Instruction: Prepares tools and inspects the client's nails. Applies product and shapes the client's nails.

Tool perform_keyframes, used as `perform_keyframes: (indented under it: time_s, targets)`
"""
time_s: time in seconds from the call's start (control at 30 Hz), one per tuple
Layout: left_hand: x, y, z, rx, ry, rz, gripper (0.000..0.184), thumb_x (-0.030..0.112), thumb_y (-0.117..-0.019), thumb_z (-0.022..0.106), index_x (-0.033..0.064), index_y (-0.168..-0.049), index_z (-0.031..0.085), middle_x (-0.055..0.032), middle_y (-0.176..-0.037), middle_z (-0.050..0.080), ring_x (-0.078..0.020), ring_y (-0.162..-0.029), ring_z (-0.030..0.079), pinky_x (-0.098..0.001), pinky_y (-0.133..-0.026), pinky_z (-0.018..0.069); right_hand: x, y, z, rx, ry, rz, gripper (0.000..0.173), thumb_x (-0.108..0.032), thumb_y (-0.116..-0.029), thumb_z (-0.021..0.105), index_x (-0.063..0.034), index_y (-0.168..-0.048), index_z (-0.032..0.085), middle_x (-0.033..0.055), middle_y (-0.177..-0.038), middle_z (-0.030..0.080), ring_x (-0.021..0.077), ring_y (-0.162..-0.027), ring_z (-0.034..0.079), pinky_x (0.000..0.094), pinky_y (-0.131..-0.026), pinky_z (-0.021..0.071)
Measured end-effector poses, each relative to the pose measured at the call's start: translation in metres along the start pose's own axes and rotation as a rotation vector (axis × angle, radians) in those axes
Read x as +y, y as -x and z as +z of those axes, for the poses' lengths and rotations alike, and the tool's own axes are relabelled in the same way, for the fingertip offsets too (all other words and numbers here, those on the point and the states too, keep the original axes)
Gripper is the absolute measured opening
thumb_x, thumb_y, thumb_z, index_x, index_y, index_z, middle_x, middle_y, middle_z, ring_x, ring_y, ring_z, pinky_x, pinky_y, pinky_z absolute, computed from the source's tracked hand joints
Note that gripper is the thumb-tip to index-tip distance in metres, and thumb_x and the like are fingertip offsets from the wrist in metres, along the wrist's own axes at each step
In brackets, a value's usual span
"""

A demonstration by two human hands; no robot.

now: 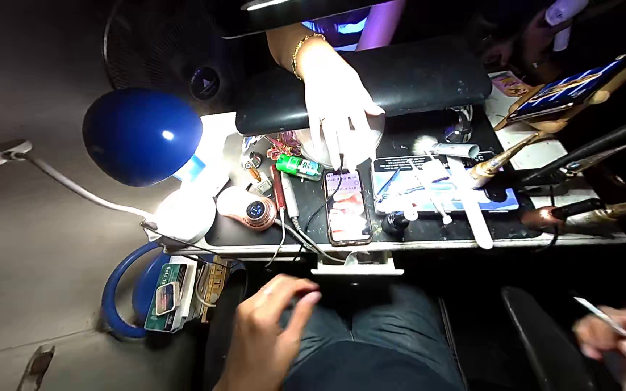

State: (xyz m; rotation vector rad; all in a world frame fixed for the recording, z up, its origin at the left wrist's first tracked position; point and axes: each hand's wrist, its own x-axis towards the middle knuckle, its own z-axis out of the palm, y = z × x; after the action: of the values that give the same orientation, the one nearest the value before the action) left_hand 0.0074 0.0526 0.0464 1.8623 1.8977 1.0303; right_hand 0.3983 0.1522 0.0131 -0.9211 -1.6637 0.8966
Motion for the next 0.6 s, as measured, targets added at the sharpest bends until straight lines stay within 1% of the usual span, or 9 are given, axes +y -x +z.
perform_keyframes:
  time_s: [0.03,0.07,0.13,0.17,0.2,0.27,0.33,0.5,0.6]
  targets:
    - [0.015,-0.015,0.013,-0.003,0.153,0.110,0.019,0.019,-0.1009,0.064,0.0054,-0.108,0.076,-0.0043,-0.107,0.075,-0.0072,-0.099,0.070,-0.0233,-0.088,0.0591,-0.014,-0.009,0.018,-0.106,-0.135,-0.009,0.017,-0.028,-0.1029,0.059,-0.0279,-0.119,0.064,-0.0159,-0.094,0.069,-0.0015,-0.076,0.065,0.0172,-0.066,0.0544]
    - [0.030,-0.028,0.025,-0.036,0.289,0.193,0.020,0.014,-0.0995,0.066,0.0026,-0.113,0.075,-0.0083,-0.115,0.073,-0.0123,-0.109,0.069,-0.0282,-0.096,0.0578,-0.024,-0.016,0.036,-0.204,-0.221,-0.036,0.016,-0.029,-0.1013,0.061,-0.0300,-0.116,0.065,-0.0167,-0.093,0.068,-0.0034,-0.077,0.064,0.0151,-0.066,0.0540]
    - [0.056,-0.043,0.044,-0.120,0.488,0.308,0.026,0.010,-0.0967,0.069,-0.0010,-0.120,0.072,-0.0129,-0.122,0.071,-0.0176,-0.117,0.066,-0.0326,-0.101,0.0545,-0.035,-0.024,0.065,-0.305,-0.337,-0.120,0.008,-0.028,-0.1007,0.064,-0.0224,-0.107,0.066,-0.0113,-0.089,0.069,-0.0018,-0.079,0.065,0.0163,-0.070,0.0540]
    - [0.065,-0.047,0.049,-0.150,0.533,0.346,0.026,0.010,-0.0956,0.071,-0.0010,-0.119,0.073,-0.0131,-0.120,0.071,-0.0179,-0.115,0.066,-0.0321,-0.099,0.0545,-0.039,-0.027,0.075,-0.321,-0.346,-0.157,0.008,-0.027,-0.1006,0.064,-0.0185,-0.102,0.065,-0.0086,-0.087,0.068,-0.0006,-0.079,0.065,0.0175,-0.072,0.0538]
    - [0.070,-0.048,0.052,-0.151,0.540,0.368,0.022,0.010,-0.0950,0.072,0.0006,-0.115,0.075,-0.0113,-0.114,0.072,-0.0165,-0.110,0.067,-0.0298,-0.095,0.0551,-0.041,-0.030,0.081,-0.327,-0.326,-0.187,0.010,-0.026,-0.1004,0.063,-0.0164,-0.099,0.063,-0.0071,-0.085,0.068,-0.0002,-0.079,0.065,0.0180,-0.073,0.0536]
    - [0.072,-0.050,0.056,-0.089,0.499,0.392,0.011,0.010,-0.0946,0.072,0.0048,-0.102,0.079,-0.0065,-0.101,0.074,-0.0132,-0.100,0.067,-0.0254,-0.087,0.0542,-0.043,-0.039,0.086,-0.331,-0.280,-0.221,0.013,-0.027,-0.1002,0.063,-0.0152,-0.096,0.061,-0.0066,-0.085,0.067,-0.0008,-0.080,0.066,0.0172,-0.074,0.0554]
    - [0.069,-0.056,0.054,-0.045,0.464,0.401,0.008,0.009,-0.0941,0.073,0.0054,-0.096,0.079,-0.0049,-0.094,0.074,-0.0113,-0.094,0.067,-0.0230,-0.082,0.0531,-0.042,-0.047,0.089,-0.323,-0.302,-0.217,0.013,-0.028,-0.1000,0.064,-0.0155,-0.097,0.062,-0.0067,-0.085,0.067,-0.0007,-0.078,0.066,0.0162,-0.070,0.0542]
    - [0.056,-0.079,0.048,-0.093,0.470,0.435,0.013,0.008,-0.0974,0.068,0.0011,-0.103,0.076,-0.0069,-0.094,0.075,-0.0113,-0.093,0.068,-0.0237,-0.086,0.0526,-0.039,-0.069,0.090,-0.361,-0.404,-0.127,0.008,-0.024,-0.0998,0.066,-0.0160,-0.098,0.064,-0.0064,-0.087,0.068,0.0001,-0.077,0.066,0.0161,-0.068,0.0552]
    - [0.048,-0.090,0.047,-0.106,0.464,0.440,0.013,0.010,-0.0982,0.067,0.0025,-0.104,0.076,-0.0056,-0.094,0.075,-0.0107,-0.093,0.068,-0.0247,-0.086,0.0518,-0.039,-0.078,0.090,-0.358,-0.430,-0.056,0.007,-0.023,-0.0986,0.068,-0.0167,-0.099,0.066,-0.0060,-0.087,0.070,0.0014,-0.074,0.068,0.0167,-0.063,0.0577]
